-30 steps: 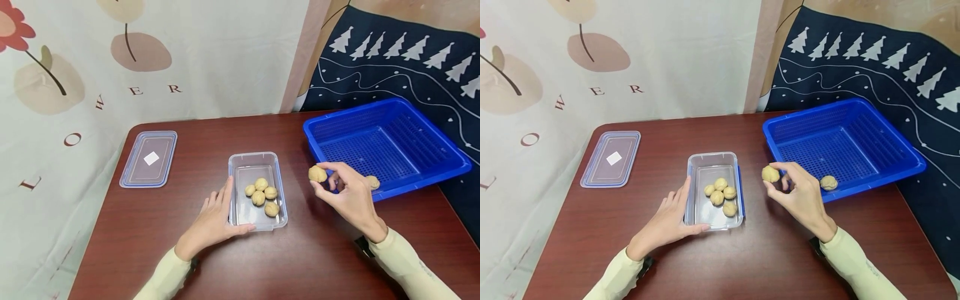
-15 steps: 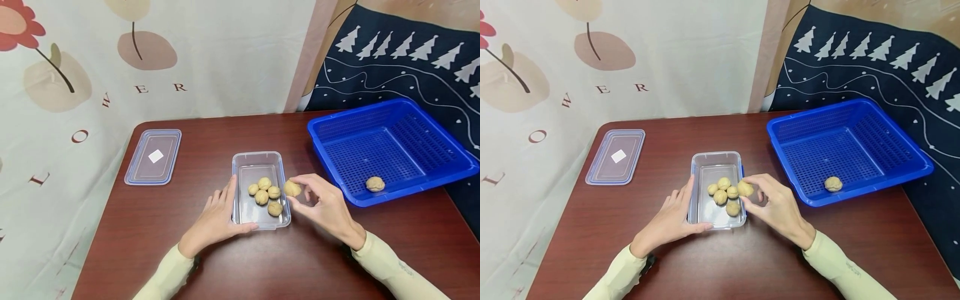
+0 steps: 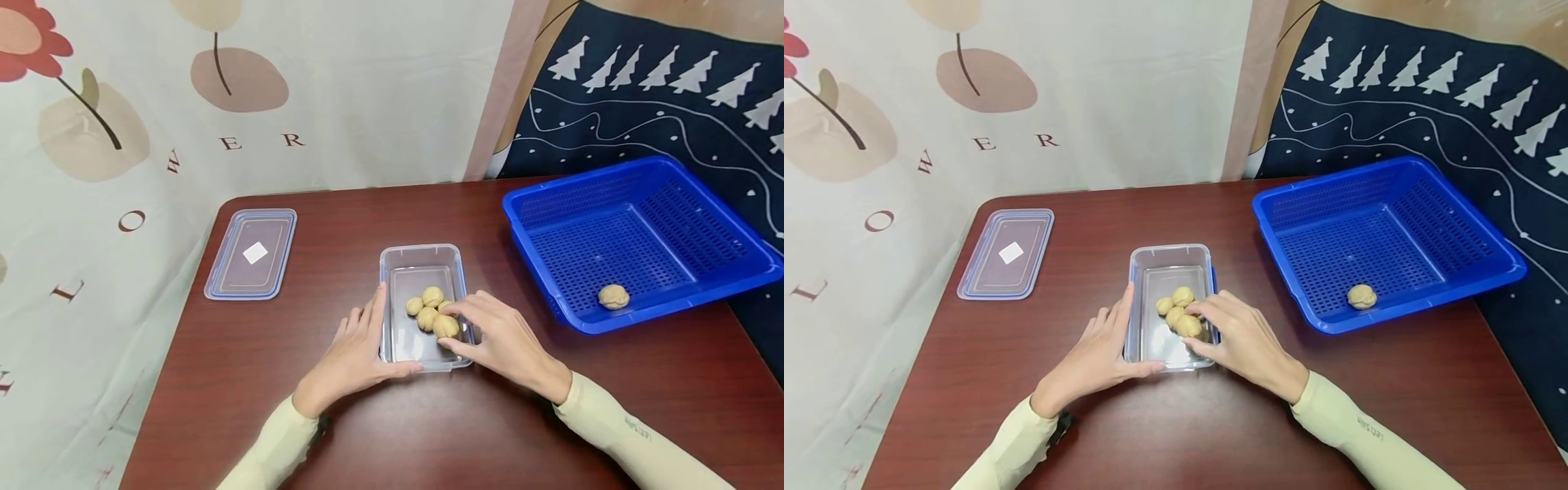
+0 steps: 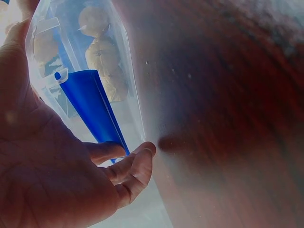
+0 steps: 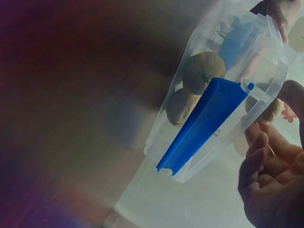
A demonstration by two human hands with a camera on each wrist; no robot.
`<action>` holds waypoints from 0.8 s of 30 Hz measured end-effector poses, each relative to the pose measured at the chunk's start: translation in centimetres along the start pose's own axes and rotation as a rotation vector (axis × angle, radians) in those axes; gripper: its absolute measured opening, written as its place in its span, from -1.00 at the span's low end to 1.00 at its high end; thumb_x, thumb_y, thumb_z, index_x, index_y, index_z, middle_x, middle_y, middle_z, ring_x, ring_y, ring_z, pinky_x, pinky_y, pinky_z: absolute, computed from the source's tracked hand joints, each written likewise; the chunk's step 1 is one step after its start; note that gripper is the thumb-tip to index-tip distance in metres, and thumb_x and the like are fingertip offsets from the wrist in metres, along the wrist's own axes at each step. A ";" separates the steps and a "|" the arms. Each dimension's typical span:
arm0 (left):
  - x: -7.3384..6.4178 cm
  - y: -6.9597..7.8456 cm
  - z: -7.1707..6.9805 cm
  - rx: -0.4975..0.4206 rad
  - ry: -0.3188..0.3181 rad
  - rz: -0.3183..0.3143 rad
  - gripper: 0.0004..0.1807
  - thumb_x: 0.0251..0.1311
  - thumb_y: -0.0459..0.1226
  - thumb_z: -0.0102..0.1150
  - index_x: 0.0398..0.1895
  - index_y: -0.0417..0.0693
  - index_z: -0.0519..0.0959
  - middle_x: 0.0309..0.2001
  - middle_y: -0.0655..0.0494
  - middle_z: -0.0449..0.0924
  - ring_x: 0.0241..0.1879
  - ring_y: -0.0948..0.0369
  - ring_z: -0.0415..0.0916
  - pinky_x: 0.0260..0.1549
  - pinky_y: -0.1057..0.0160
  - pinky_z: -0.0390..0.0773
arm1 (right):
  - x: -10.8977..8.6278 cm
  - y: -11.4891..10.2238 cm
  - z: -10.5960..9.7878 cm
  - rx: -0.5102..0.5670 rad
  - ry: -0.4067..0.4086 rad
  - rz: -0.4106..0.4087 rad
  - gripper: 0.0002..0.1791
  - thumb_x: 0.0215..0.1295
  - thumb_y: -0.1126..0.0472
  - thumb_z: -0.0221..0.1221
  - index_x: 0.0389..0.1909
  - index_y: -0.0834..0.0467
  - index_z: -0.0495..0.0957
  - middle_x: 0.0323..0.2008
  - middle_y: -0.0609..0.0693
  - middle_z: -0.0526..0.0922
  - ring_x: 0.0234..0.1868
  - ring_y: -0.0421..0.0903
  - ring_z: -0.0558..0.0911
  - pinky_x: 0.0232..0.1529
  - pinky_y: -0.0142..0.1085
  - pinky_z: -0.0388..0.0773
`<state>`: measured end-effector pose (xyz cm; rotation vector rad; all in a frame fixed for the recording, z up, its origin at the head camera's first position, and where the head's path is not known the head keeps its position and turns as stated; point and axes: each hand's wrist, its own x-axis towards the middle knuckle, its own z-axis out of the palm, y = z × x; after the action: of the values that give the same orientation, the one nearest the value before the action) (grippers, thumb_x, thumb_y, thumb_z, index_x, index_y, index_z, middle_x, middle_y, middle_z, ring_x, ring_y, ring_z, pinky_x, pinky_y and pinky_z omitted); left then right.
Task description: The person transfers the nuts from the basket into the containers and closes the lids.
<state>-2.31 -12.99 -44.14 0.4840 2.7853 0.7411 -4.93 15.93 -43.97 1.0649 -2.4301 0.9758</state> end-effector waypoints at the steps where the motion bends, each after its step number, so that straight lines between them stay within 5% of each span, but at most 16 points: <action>1: 0.0 0.0 0.0 -0.002 -0.001 -0.001 0.61 0.02 0.54 0.39 0.82 0.01 -0.37 0.72 -0.12 0.08 0.38 -0.20 0.32 0.36 -0.26 0.30 | 0.1 0.0 0.1 -0.002 -0.018 -0.003 -0.49 0.12 0.04 0.66 0.06 0.12 0.76 -0.16 -0.12 0.73 -0.22 -0.16 0.58 -0.26 -0.22 0.56; 10: 0.1 0.0 0.0 0.024 0.003 0.014 0.61 0.03 0.56 0.37 0.82 -0.02 -0.38 0.70 -0.15 0.12 0.34 -0.16 0.35 0.29 -0.20 0.37 | 1.2 -0.3 0.8 -0.047 -0.187 -0.007 -0.54 0.14 0.02 0.67 -0.02 0.12 0.78 -0.18 -0.16 0.76 -0.18 -0.10 0.54 -0.08 -0.14 0.44; 24: 0.1 0.1 -0.2 0.037 0.005 0.021 0.61 0.04 0.55 0.38 0.82 -0.06 -0.36 0.67 -0.19 0.18 0.35 -0.16 0.34 0.29 -0.19 0.36 | 2.1 -0.6 2.0 -0.125 -0.264 -0.005 -0.55 0.05 0.02 0.71 -0.15 0.04 0.69 -0.33 -0.25 0.65 -0.28 -0.12 0.45 -0.16 -0.10 0.24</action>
<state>-2.39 -12.96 -43.92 0.5189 2.8075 0.6969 -5.93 13.13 -44.00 1.2214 -2.6543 0.7078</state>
